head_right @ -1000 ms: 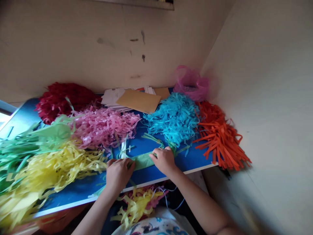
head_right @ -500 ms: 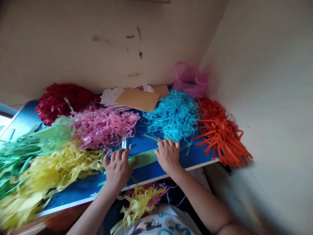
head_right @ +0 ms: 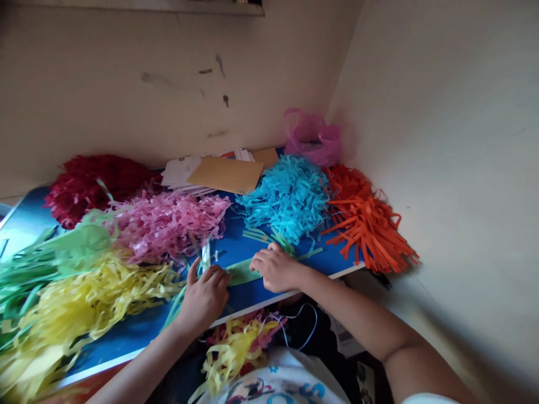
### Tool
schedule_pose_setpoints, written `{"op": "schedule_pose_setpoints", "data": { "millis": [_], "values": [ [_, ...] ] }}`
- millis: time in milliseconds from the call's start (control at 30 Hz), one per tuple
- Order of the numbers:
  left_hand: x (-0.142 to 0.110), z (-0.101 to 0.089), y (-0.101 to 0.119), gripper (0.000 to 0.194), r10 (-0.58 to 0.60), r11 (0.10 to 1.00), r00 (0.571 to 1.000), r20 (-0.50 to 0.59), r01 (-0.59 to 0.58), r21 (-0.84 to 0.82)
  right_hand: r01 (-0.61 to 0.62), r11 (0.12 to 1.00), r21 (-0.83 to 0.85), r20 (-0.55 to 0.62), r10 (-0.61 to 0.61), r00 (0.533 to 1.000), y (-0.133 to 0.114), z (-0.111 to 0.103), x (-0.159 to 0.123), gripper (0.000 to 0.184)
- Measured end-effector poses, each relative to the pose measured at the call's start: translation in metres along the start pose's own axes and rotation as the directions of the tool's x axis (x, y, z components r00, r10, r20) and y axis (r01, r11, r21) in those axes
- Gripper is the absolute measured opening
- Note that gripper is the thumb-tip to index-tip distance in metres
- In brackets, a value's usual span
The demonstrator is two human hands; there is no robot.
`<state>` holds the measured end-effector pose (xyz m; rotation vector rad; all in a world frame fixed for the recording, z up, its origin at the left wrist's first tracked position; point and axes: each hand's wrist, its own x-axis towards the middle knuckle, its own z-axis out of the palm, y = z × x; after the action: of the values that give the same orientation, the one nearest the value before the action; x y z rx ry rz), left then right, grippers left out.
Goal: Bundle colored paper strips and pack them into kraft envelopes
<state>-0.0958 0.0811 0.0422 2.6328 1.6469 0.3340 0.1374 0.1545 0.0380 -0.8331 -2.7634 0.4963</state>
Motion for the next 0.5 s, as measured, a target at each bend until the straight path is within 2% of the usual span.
{"op": "schedule_pose_setpoints", "data": {
  "millis": [133,267,400,500],
  "values": [
    [-0.004,0.004,-0.007,0.024,-0.048,0.997,0.998,-0.027,0.047,-0.064,0.004,0.999,0.035,-0.045,-0.002,0.999,0.008,0.004,0.000,0.028],
    [-0.005,0.000,-0.001,0.025,-0.078,0.997,0.996,-0.034,0.077,-0.022,-0.009,0.996,0.087,-0.108,0.018,0.994,0.014,0.009,-0.002,0.003],
    [-0.001,-0.002,0.000,0.018,-0.061,0.997,0.998,-0.026,0.062,0.038,-0.039,0.994,0.103,-0.129,0.052,0.990,0.017,0.012,-0.002,0.007],
    [0.001,0.001,-0.012,0.020,-0.063,0.998,0.998,-0.027,0.062,-0.019,-0.094,0.994,0.054,-0.125,0.100,0.987,0.019,0.013,0.000,0.006]
  ]
}}
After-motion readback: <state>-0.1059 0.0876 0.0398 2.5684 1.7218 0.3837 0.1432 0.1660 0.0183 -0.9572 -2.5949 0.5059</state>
